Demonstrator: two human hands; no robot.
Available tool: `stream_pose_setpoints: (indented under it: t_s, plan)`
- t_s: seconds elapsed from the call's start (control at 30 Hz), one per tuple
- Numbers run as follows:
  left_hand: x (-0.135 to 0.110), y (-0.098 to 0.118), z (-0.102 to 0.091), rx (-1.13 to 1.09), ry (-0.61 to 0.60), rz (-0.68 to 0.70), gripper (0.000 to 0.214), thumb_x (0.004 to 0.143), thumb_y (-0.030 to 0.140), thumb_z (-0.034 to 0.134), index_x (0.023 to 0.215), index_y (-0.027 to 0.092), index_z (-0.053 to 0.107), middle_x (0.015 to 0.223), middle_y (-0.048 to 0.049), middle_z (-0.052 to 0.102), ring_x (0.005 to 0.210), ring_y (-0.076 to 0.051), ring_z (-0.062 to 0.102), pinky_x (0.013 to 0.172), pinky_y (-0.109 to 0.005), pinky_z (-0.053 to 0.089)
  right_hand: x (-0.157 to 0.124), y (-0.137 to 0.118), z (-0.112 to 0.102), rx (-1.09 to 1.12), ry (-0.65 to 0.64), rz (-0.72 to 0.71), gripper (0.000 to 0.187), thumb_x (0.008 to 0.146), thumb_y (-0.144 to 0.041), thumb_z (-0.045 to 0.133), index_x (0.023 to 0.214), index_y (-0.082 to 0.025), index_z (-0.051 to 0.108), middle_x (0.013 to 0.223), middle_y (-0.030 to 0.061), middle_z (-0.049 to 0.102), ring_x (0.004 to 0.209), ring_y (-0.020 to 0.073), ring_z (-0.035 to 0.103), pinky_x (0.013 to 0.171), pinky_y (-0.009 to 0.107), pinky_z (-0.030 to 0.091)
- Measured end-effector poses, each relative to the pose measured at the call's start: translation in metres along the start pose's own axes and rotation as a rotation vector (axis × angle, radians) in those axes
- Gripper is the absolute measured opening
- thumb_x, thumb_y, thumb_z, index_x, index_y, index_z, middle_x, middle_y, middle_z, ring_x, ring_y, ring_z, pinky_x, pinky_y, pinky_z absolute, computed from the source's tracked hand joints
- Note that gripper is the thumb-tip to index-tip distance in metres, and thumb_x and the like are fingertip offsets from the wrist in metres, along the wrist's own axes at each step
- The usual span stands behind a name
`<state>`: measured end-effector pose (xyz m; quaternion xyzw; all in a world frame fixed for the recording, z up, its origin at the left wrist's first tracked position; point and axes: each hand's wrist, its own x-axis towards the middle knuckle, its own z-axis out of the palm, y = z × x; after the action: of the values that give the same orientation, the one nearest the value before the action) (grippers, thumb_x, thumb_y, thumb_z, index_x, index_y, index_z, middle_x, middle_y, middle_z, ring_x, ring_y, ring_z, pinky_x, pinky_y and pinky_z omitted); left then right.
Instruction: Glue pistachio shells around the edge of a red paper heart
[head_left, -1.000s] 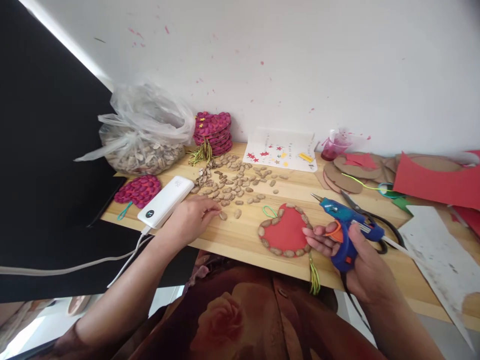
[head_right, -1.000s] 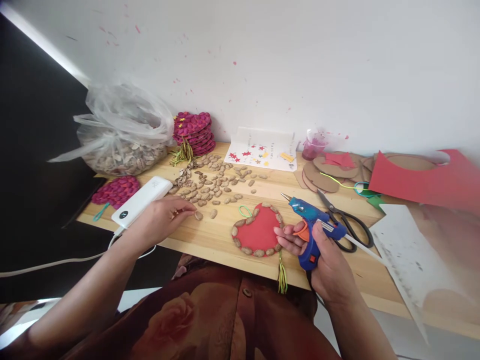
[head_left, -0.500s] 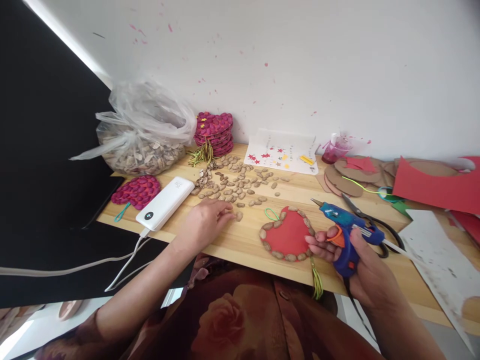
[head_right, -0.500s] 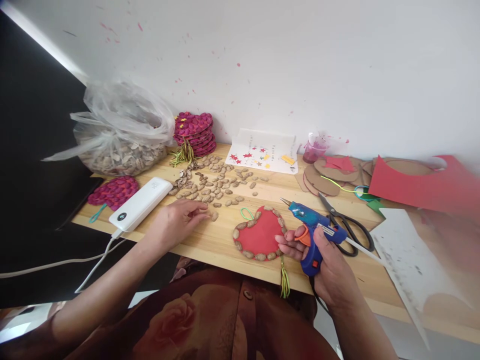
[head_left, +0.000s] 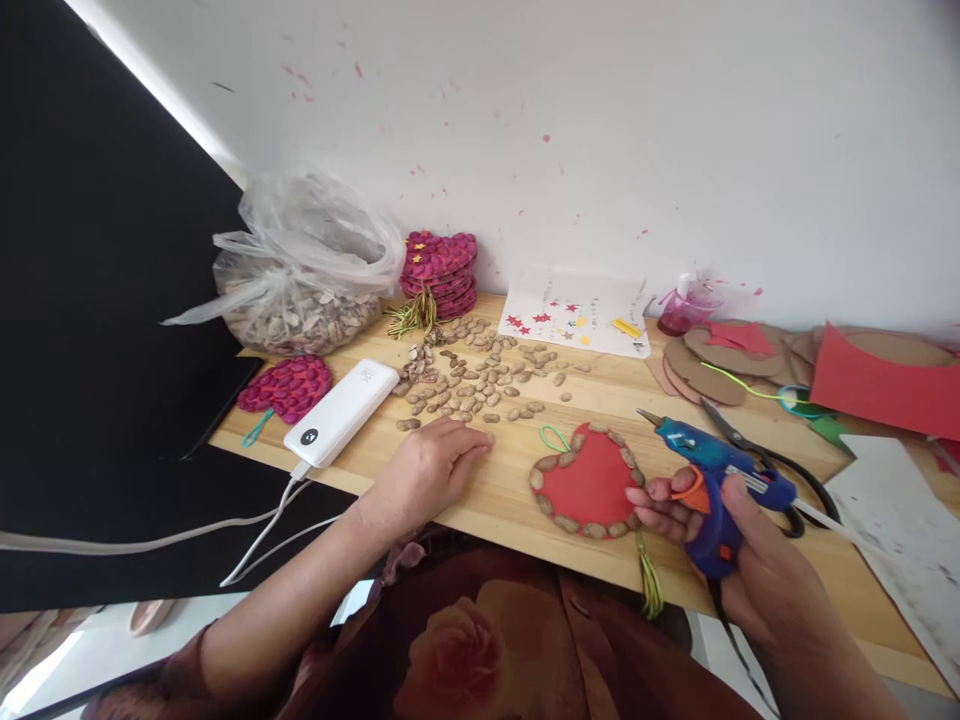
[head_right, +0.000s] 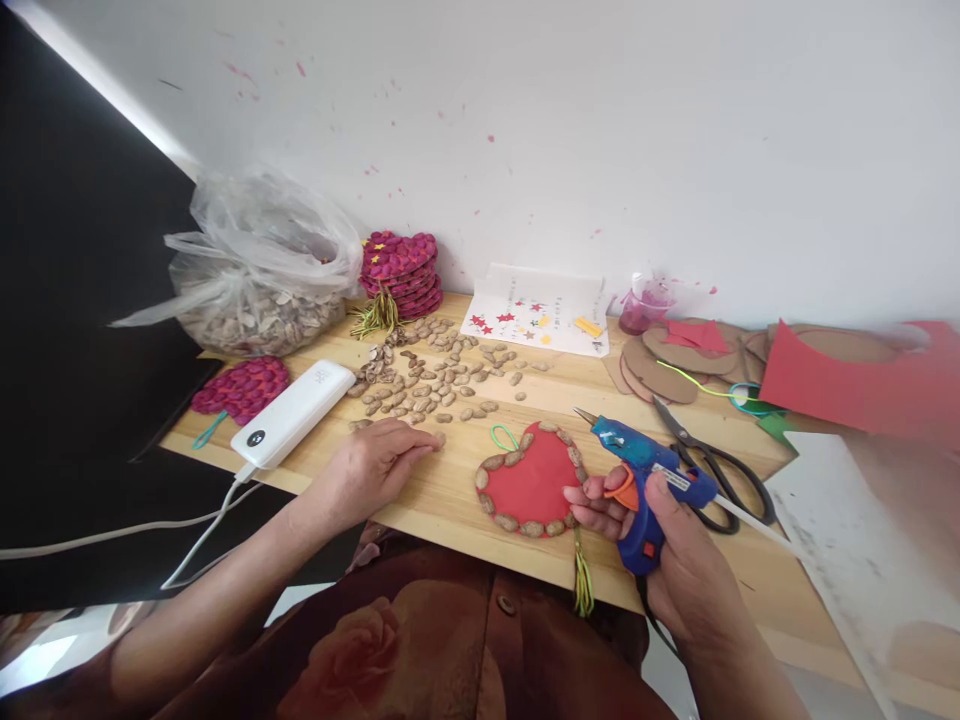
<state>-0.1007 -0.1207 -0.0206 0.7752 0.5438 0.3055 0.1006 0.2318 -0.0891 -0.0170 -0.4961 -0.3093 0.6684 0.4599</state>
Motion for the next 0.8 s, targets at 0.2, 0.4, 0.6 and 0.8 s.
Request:
stream_pose_setpoints:
  t_s: [0.2, 0.4, 0.6, 0.8]
  plan:
    - [-0.002, 0.005, 0.009, -0.100, 0.012, 0.053, 0.019, 0.099, 0.019, 0.056, 0.107, 0.018, 0.074, 0.097, -0.0083, 0.074, 0.091, -0.019, 0.069, 0.082, -0.032, 0.057, 0.003, 0.000, -0.001, 0.010, -0.018, -0.003, 0.042, 0.066, -0.059, 0.086, 0.075, -0.019, 0.077, 0.078, 0.0106, 0.078, 0.086, 0.0347, 0.080, 0.081, 0.043, 0.067]
    - [-0.002, 0.008, 0.016, -0.128, 0.032, 0.085, 0.022, 0.096, 0.016, 0.059, 0.111, 0.019, 0.074, 0.114, -0.0118, 0.072, 0.108, -0.022, 0.068, 0.094, -0.038, 0.058, 0.004, 0.001, -0.001, -0.007, 0.051, 0.028, 0.045, 0.058, -0.060, 0.089, 0.072, -0.019, 0.078, 0.078, 0.0130, 0.079, 0.080, 0.0346, 0.080, 0.077, 0.043, 0.068]
    - [0.002, -0.005, 0.000, -0.080, 0.126, 0.045, 0.020, 0.097, 0.019, 0.059, 0.108, 0.020, 0.075, 0.107, -0.0088, 0.075, 0.101, -0.020, 0.070, 0.092, -0.035, 0.058, 0.002, -0.004, 0.005, -0.018, 0.099, 0.030, 0.048, 0.050, -0.060, 0.093, 0.068, -0.019, 0.078, 0.074, 0.0112, 0.078, 0.075, 0.0335, 0.080, 0.073, 0.040, 0.068]
    - [0.006, -0.033, -0.044, 0.199, 0.090, -0.339, 0.020, 0.092, 0.021, 0.061, 0.105, 0.017, 0.077, 0.104, -0.0087, 0.074, 0.095, -0.024, 0.070, 0.092, -0.039, 0.055, 0.005, 0.001, 0.000, 0.055, 0.098, 0.068, 0.041, 0.052, -0.052, 0.094, 0.072, -0.020, 0.077, 0.078, 0.0099, 0.076, 0.090, 0.0391, 0.079, 0.083, 0.044, 0.067]
